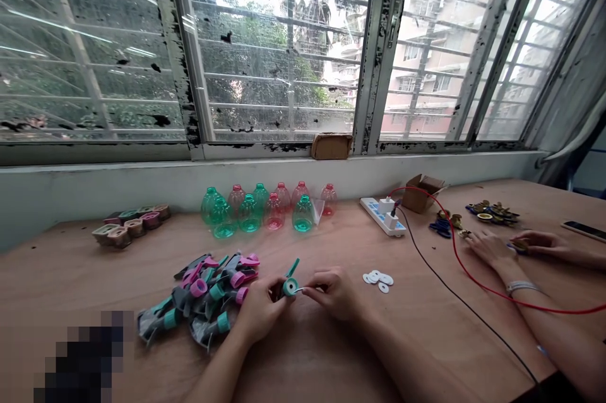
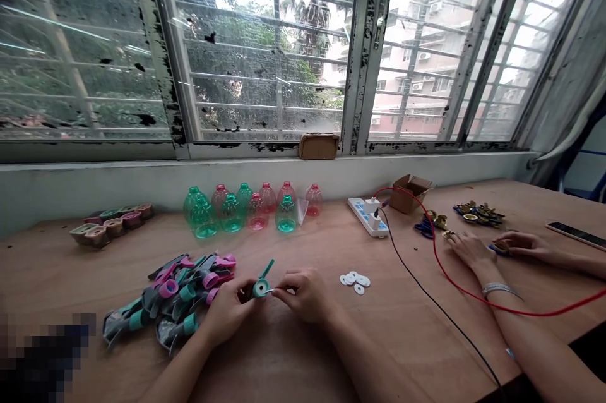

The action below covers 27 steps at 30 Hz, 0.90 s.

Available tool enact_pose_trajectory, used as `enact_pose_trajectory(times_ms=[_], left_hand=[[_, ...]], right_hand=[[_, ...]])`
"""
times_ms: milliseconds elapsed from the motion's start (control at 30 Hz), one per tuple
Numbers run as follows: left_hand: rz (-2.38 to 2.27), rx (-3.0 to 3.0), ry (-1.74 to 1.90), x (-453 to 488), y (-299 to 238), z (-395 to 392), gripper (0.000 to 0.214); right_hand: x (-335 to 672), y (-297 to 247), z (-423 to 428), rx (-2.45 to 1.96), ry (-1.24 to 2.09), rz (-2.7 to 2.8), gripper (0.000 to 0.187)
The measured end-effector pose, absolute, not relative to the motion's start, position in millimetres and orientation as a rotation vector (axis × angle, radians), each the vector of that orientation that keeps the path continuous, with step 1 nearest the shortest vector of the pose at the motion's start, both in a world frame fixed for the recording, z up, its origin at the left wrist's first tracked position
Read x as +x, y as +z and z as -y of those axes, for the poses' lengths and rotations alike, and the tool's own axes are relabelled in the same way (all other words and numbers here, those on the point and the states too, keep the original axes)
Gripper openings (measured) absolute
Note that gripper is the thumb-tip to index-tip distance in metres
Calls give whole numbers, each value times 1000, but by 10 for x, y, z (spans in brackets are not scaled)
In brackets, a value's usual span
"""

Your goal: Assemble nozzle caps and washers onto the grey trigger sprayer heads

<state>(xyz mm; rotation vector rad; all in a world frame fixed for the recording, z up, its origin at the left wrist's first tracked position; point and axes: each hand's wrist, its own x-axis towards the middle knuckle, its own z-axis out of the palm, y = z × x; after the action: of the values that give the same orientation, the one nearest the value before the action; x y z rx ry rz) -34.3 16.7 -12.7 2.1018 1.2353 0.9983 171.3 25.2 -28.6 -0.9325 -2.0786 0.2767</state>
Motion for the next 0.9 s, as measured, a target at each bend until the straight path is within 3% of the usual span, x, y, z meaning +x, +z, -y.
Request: enact_pose_trajectory(times_ms=[700, 900], left_hand=[[-1361, 2262, 990, -307, -86, -136, 14], [-1407, 2220, 1028, -311, -110, -157, 14]], right_hand=[[1787, -164, -203, -1156, -92, 2216, 18], [1638, -153, -109, -1280, -312, 2212, 28]])
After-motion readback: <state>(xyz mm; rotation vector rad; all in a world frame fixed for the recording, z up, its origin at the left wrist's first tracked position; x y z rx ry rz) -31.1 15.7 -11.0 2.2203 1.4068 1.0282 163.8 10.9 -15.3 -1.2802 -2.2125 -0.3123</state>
